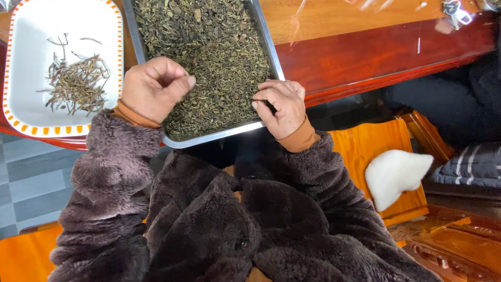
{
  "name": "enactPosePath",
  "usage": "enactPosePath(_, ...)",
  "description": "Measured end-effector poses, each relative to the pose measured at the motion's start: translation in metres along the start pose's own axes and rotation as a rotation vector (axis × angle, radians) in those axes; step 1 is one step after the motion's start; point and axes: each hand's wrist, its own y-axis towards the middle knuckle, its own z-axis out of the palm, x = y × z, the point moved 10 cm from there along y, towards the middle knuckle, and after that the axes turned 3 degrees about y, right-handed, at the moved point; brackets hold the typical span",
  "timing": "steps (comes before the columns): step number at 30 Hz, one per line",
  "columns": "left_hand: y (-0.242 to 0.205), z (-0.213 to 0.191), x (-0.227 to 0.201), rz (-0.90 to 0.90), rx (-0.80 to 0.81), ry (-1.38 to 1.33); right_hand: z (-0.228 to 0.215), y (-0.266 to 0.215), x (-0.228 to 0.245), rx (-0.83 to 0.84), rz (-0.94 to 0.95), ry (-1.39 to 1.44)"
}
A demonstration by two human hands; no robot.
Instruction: Sorting dried tea leaves by manually removing stems and placing them in a separate bowl
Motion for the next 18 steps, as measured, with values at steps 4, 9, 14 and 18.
enactPosePath(4, 0.002, -0.001, 0.004, -0.285, 0.019, -0.339, -0.004, 0.005, 0.019, 0.029, -0.068, -0.056)
enactPosePath(9, 0.005, 0.004, 0.015, -0.461, 0.023, -0.696, -0.003, 0.003, 0.013, 0.010, -0.075, -0.068)
enactPosePath(14, 0.016, 0.017, -0.015, -0.054, 0.105, 0.281, -0.003, 0.001, 0.005, -0.005, -0.039, -0.020)
enactPosePath(18, 0.019, 0.033, 0.011, 0.021, 0.086, 0.976, -0.004, -0.001, -0.001, -0.016, -0.024, 0.015)
